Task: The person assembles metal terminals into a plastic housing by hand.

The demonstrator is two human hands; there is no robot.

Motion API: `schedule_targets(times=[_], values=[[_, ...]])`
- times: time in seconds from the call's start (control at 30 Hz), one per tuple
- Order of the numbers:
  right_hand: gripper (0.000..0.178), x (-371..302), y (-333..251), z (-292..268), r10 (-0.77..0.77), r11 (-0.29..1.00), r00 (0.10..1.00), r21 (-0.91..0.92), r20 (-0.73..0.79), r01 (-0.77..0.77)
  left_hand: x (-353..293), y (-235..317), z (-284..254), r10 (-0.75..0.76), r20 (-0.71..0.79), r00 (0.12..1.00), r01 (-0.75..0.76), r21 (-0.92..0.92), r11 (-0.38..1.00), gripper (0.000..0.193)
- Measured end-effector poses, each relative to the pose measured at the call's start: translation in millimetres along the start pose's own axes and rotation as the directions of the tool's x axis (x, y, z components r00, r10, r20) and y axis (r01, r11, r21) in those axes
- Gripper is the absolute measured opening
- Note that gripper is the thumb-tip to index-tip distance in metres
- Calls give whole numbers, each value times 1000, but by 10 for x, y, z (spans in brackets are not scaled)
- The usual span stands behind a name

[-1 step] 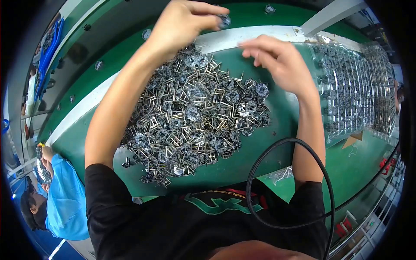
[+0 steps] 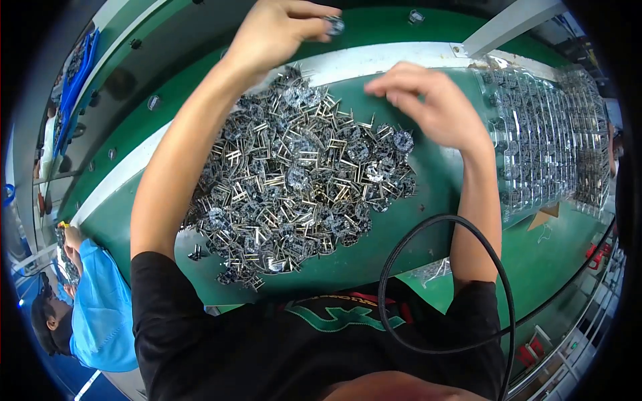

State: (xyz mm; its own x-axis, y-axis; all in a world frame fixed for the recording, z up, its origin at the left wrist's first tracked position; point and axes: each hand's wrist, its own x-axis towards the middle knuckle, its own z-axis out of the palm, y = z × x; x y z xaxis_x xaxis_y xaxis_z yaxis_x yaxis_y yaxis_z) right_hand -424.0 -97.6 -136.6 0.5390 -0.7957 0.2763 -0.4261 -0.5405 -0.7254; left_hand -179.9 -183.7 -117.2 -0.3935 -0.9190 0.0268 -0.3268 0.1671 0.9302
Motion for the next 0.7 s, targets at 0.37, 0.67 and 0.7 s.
schedule_targets(times=[0.37, 0.67, 0.7], values=[[11, 7, -148, -56, 288, 942, 952, 149, 102, -301, 601, -582, -519, -210, -123, 970, 233, 220, 947, 26], [21, 31, 93, -17, 332, 806, 908, 578, -257, -131, 1082, 241, 425, 230, 21, 973, -190, 641, 744, 40], [23, 20, 147, 12, 346, 789, 894, 603, -285, -113, 1071, 524, 730, 257, 107, 961, -263, 651, 712, 33]])
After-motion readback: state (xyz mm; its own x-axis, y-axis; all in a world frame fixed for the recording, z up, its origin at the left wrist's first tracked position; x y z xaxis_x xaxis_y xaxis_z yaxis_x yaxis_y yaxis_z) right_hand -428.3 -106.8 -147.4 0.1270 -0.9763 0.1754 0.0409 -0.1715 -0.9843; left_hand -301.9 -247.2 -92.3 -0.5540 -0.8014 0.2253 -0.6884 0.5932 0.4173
